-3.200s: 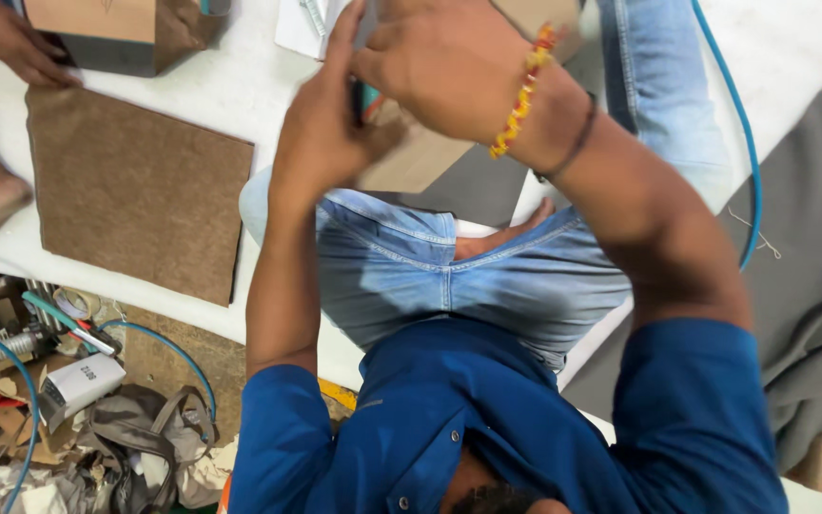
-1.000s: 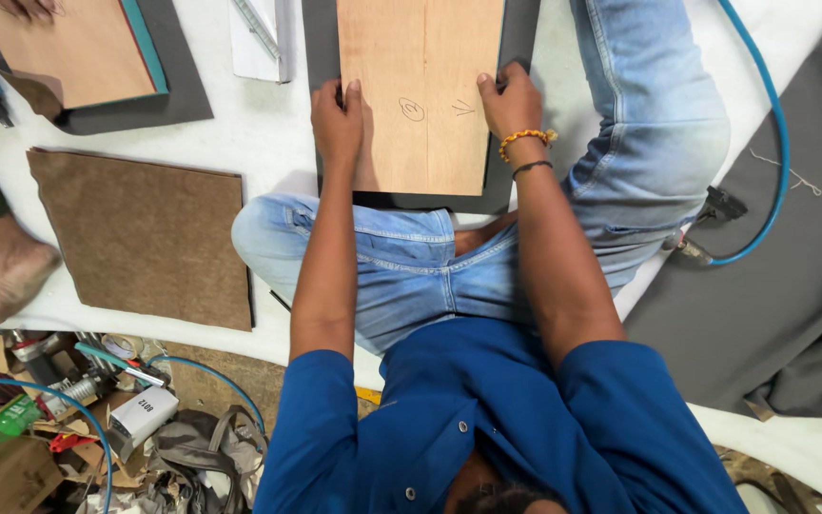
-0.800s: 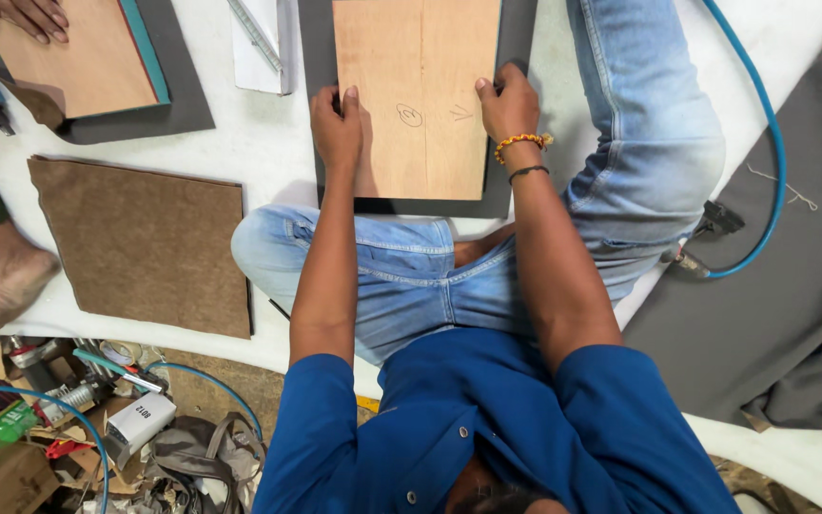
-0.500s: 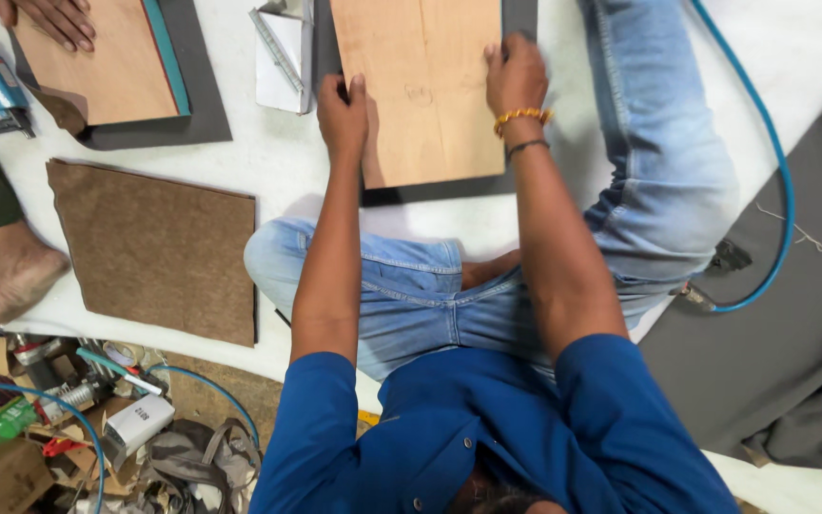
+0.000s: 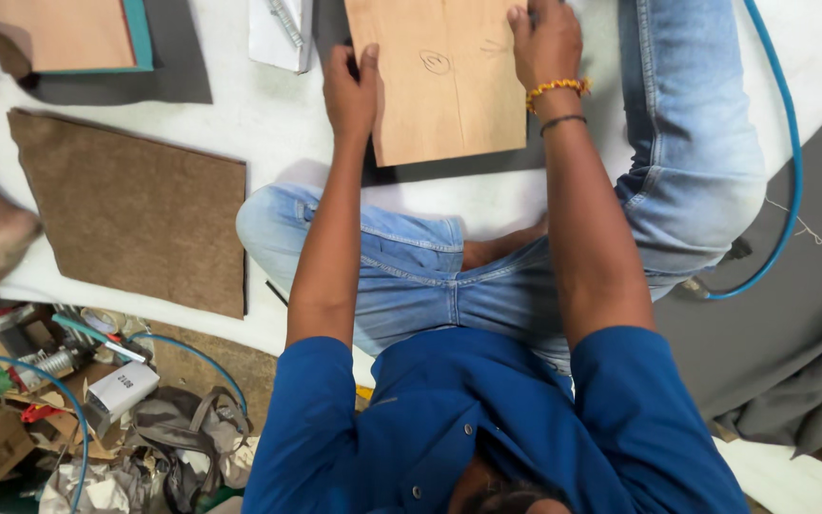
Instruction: The person sits on the workshop floor and covers wooden boards with brown fabric. They fold the fabric over the board edges, press it in place, and use a pneumatic staple gun to fasten the fabric to the back of each board, working on one board at a time and setting finished boards aside.
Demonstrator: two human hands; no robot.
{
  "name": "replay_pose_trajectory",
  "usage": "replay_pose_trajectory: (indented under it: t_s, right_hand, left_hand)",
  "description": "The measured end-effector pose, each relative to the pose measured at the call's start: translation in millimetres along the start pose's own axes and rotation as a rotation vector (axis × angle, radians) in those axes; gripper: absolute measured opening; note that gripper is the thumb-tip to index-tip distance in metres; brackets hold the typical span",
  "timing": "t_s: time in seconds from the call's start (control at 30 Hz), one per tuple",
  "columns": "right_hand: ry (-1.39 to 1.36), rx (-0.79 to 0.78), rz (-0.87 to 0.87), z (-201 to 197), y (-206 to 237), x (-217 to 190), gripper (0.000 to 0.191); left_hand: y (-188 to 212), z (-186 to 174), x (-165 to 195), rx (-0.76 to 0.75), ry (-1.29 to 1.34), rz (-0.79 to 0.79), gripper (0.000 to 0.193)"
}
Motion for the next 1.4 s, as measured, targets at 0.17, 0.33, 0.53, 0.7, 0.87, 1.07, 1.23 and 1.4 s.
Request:
replay_pose_trajectory:
  t_s: [0.17, 0.33, 0.53, 0.7, 0.87, 1.07, 1.23, 1.4]
  right_hand:
    - [-0.264, -0.077, 0.232, 2.3, 32.3, 7.0, 0.027]
    - [-0.412, -0.125, 0.47, 8.5, 46.9, 7.2, 0.03]
    - [-0.544, -0.098, 0.509, 10.0, 44.8, 5.9, 0.028]
    - [-0.611, -0.059, 0.512, 12.7, 46.0, 8.7, 0.026]
    - [-0.529, -0.083, 0.497, 14.5, 46.5, 8.6, 0.029]
    - [-0.506, -0.117, 0.585, 17.9, 46.2, 14.1, 0.032]
    - [-0.493, -0.155, 0.553, 20.8, 44.8, 17.4, 0.034]
    - [-0.55, -0.17, 0.562, 23.1, 45.9, 20.9, 0.033]
  left_hand:
    - [19.8, -5.9, -19.4, 0.016, -0.001, -0.047, 0.047]
    - [21.6, -9.5, -25.2, 0.005, 0.104, -0.072, 0.052]
    - [19.7, -13.7, -23.8, -0.017, 0.104, -0.102, 0.045]
    - [21.2, -12.6, -25.9, 0.007, 0.162, -0.087, 0.046]
    - [8.3, -30.8, -10.2, 0.161, -0.063, 0.08, 0.047]
    - [-52.9, -68.6, 11.2, 0.332, -0.605, 0.21, 0.098]
    - [-77.9, -66.2, 2.9, 0.091, -0.655, 0.181, 0.101]
    - [-70.6, -73.9, -15.6, 0.075, -0.621, 0.151, 0.097]
Point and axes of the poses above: each hand's wrist, its own y-axis away from the middle knuckle, its own z-axis out of the palm, x = y × z, the point moved 5 cm from there along -y, towards the middle knuckle, and after that the axes turned 4 degrees about -z, right-handed, at the moved point
